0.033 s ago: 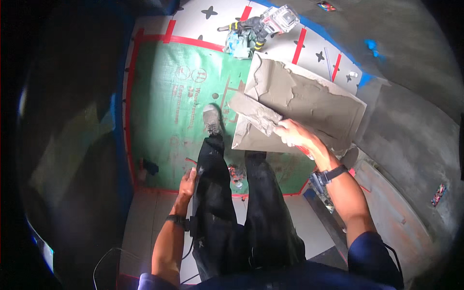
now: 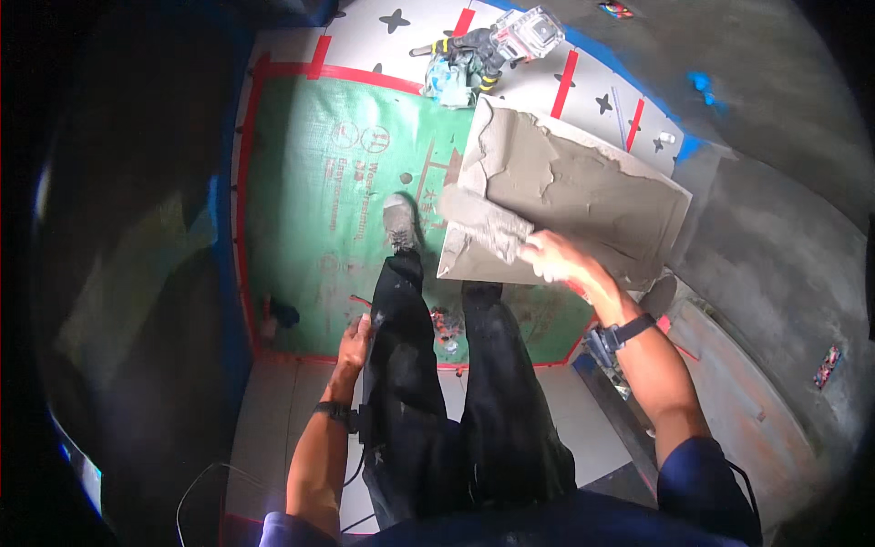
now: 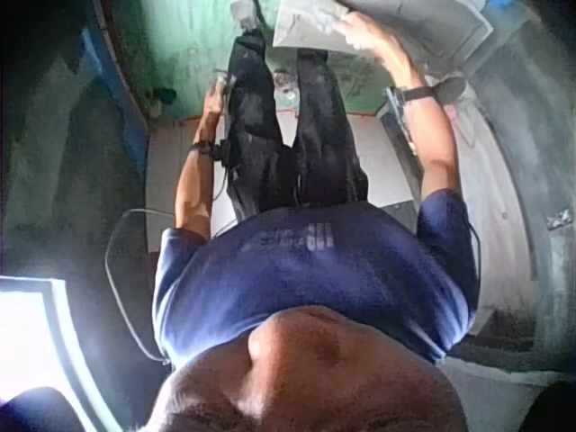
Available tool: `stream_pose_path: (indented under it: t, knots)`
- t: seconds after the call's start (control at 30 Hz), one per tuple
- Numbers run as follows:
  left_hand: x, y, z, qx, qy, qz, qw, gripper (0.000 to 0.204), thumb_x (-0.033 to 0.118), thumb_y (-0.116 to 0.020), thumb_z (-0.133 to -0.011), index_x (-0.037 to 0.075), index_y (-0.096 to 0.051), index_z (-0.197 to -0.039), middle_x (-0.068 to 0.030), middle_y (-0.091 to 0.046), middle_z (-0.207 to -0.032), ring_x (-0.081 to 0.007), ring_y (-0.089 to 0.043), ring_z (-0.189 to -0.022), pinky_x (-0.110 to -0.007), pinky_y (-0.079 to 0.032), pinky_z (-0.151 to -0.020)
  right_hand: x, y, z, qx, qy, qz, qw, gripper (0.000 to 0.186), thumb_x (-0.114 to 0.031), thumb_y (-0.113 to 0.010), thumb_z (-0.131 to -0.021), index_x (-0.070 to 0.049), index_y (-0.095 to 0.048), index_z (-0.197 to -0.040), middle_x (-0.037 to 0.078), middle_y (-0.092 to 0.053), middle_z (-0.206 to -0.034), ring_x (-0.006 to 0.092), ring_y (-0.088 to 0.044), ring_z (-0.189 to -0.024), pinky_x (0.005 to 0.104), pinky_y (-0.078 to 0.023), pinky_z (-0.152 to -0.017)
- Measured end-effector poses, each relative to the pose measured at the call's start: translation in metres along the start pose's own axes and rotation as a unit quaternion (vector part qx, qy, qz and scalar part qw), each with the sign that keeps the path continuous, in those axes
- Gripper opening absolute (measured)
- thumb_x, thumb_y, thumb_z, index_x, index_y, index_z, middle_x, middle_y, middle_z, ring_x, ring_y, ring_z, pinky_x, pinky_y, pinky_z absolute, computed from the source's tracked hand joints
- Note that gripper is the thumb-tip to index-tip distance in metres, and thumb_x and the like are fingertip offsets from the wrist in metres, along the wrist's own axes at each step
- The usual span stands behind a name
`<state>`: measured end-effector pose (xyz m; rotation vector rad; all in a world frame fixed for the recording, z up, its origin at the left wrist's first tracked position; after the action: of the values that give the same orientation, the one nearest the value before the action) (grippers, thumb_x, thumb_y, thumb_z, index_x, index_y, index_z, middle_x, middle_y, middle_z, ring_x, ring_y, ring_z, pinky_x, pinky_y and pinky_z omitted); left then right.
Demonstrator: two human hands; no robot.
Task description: Apply mortar to the back of a large tile using a trowel before installation.
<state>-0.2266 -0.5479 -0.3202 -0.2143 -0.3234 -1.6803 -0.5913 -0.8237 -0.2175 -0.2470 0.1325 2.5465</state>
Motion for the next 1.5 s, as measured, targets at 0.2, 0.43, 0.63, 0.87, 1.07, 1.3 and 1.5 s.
stream_pose_path:
  t: [0.2,0.43,0.63,0.87,1.07,1.3,1.5]
  knots:
    - [0.055,-0.039,0.006,-0.01,-0.025,0.027,0.999,0.062,0.053,-0.044,-0.096,-0.002,-0.059,-0.121,-0.0174,-0.066,-0.106,-0.0231,-0.06,-0.103,-0.034,-0.045,-0.091,0.045,-0.117,-0.041,-0.008,0.071,0.147,0.987,0.045,-0.036,-0.051,-0.084,0.005,-0.065,-0.096,0.026,-0.065,-0.096,0.0392,-0.066,-0.087,0.046,-0.052,-0.08]
    - [0.072,-0.022,0.009,-0.02,-0.027,0.009,0.999,0.066,0.056,-0.041,-0.096,-0.002,-0.056,-0.123,-0.0175,-0.066,-0.108,-0.023,-0.06,-0.102,-0.034,-0.046,-0.089,0.032,-0.117,-0.027,0.111,0.197,0.153,0.962,0.038,-0.038,-0.052,-0.087,-0.001,-0.061,-0.09,0.023,-0.066,-0.084,0.0415,-0.064,-0.079,0.0499,-0.05,-0.071]
    - [0.08,-0.03,0.015,-0.008,-0.03,-0.127,0.991,0.065,0.056,-0.041,-0.095,0.0,-0.06,-0.12,-0.015,-0.067,-0.107,-0.0234,-0.062,-0.097,-0.038,-0.047,-0.086,0.048,0.005,0.019,0.354,0.167,0.185,0.902,0.029,-0.033,-0.055,-0.088,-0.004,-0.055,-0.09,0.022,-0.064,-0.075,0.0422,-0.063,-0.069,0.0516,-0.05,-0.063]
    - [0.095,-0.042,0.018,-0.025,-0.047,-0.044,0.998,0.072,0.06,-0.038,-0.095,-0.005,-0.059,-0.118,-0.0212,-0.068,-0.103,-0.0288,-0.064,-0.097,-0.039,-0.047,-0.088,0.069,0.086,0.002,0.404,0.084,0.183,0.893,0.036,-0.035,-0.053,-0.09,0.001,-0.056,-0.095,0.026,-0.064,-0.075,0.0418,-0.064,-0.071,0.0525,-0.051,-0.064]
    - [0.12,-0.038,0.03,-0.018,-0.066,-0.128,0.989,0.076,0.063,-0.035,-0.094,-0.005,-0.057,-0.12,-0.0218,-0.068,-0.102,-0.0296,-0.065,-0.096,-0.039,-0.048,-0.087,0.111,0.006,-0.006,0.192,0.063,-0.279,0.939,0.04,-0.03,-0.053,-0.09,0.005,-0.058,-0.11,0.028,-0.065,-0.087,0.0396,-0.066,-0.076,0.0454,-0.052,-0.069]
    - [0.146,-0.066,0.025,-0.045,-0.068,-0.157,0.984,0.072,0.06,-0.037,-0.095,-0.005,-0.058,-0.116,-0.0203,-0.068,-0.099,-0.0281,-0.066,-0.095,-0.039,-0.049,-0.084,0.161,0.109,0.04,0.519,0.065,0.061,0.85,0.03,-0.028,-0.053,-0.09,0.001,-0.059,-0.086,0.019,-0.064,-0.068,0.0355,-0.064,-0.064,0.046,-0.051,-0.062]
    - [0.148,-0.061,0.029,-0.002,-0.037,-0.174,0.984,0.06,0.049,-0.037,-0.099,-0.005,-0.058,-0.114,-0.0192,-0.068,-0.095,-0.029,-0.066,-0.093,-0.038,-0.049,-0.083,0.188,0.016,0.027,0.246,0.123,-0.404,0.872,0.029,-0.027,-0.05,-0.092,-0.004,-0.054,-0.074,0.004,-0.051,-0.056,0.0127,-0.049,-0.045,0.0313,-0.037,-0.04]
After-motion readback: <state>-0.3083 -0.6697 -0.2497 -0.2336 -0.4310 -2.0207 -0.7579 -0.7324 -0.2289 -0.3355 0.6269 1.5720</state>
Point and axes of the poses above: each hand's wrist, its own z-axis away from the middle knuckle, its own y-axis out of the back of the hand, x = y × z, the point moved 8 cm from there along -z, towards the middle knuckle
